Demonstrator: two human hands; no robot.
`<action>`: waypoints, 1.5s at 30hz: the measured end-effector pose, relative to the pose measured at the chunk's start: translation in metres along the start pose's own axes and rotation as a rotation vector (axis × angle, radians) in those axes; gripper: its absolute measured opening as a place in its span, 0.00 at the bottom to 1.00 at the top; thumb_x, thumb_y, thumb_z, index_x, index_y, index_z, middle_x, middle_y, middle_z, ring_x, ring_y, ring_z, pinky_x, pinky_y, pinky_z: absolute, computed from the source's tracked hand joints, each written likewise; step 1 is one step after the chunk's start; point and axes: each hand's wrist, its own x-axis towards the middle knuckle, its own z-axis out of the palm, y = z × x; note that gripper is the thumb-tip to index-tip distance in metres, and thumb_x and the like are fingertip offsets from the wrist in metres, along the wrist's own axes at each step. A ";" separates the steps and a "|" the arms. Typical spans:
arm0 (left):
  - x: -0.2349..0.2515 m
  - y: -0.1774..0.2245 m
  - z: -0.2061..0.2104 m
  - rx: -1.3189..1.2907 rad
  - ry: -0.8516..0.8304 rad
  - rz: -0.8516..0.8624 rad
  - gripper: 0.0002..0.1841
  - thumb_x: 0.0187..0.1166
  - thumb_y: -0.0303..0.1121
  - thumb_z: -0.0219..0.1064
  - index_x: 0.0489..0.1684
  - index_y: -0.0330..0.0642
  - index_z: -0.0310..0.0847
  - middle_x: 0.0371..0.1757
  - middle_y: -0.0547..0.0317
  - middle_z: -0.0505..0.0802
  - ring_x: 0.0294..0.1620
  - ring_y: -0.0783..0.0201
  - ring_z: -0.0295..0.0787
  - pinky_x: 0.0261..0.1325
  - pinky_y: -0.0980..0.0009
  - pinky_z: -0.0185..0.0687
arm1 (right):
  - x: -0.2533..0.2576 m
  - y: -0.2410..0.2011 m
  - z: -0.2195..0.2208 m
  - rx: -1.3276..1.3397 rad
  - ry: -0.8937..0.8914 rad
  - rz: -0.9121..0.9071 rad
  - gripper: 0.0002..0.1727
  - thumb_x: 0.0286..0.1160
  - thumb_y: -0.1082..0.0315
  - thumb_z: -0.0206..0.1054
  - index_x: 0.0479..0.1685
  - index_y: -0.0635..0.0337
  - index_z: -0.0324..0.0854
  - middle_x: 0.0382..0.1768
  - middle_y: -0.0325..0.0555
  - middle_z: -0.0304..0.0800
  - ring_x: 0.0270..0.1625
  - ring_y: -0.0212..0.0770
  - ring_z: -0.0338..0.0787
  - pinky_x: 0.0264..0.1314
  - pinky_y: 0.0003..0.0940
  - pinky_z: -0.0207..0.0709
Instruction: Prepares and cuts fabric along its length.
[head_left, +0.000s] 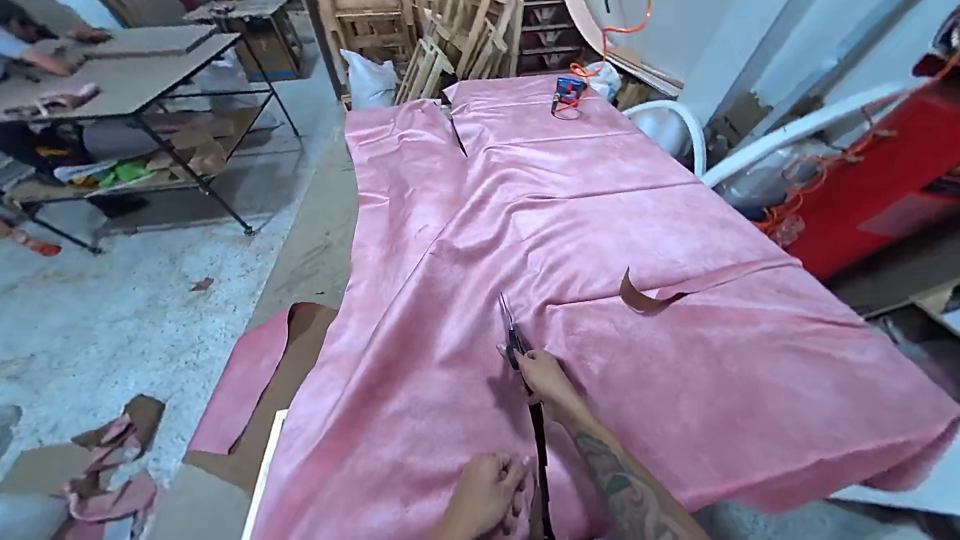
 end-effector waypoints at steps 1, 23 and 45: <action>0.002 0.002 -0.001 -0.036 0.039 -0.011 0.32 0.88 0.64 0.49 0.36 0.46 0.88 0.25 0.62 0.94 0.22 0.62 0.93 0.33 0.58 0.93 | 0.005 -0.003 0.001 0.007 0.005 -0.006 0.29 0.82 0.37 0.62 0.40 0.60 0.80 0.21 0.42 0.78 0.18 0.36 0.77 0.22 0.33 0.74; 0.148 0.002 -0.164 0.662 0.916 0.087 0.50 0.82 0.74 0.36 0.94 0.42 0.54 0.95 0.54 0.60 0.97 0.53 0.46 0.96 0.42 0.38 | 0.073 -0.052 0.015 -0.036 0.040 -0.011 0.24 0.83 0.45 0.65 0.35 0.59 0.79 0.18 0.45 0.79 0.16 0.41 0.80 0.21 0.38 0.79; 0.220 0.005 -0.273 0.656 1.046 -0.168 0.47 0.83 0.71 0.33 0.96 0.46 0.53 0.96 0.57 0.60 0.96 0.48 0.50 0.92 0.35 0.41 | 0.158 -0.118 0.026 -0.011 0.158 -0.032 0.25 0.79 0.42 0.67 0.38 0.58 0.80 0.22 0.43 0.79 0.20 0.39 0.79 0.23 0.37 0.77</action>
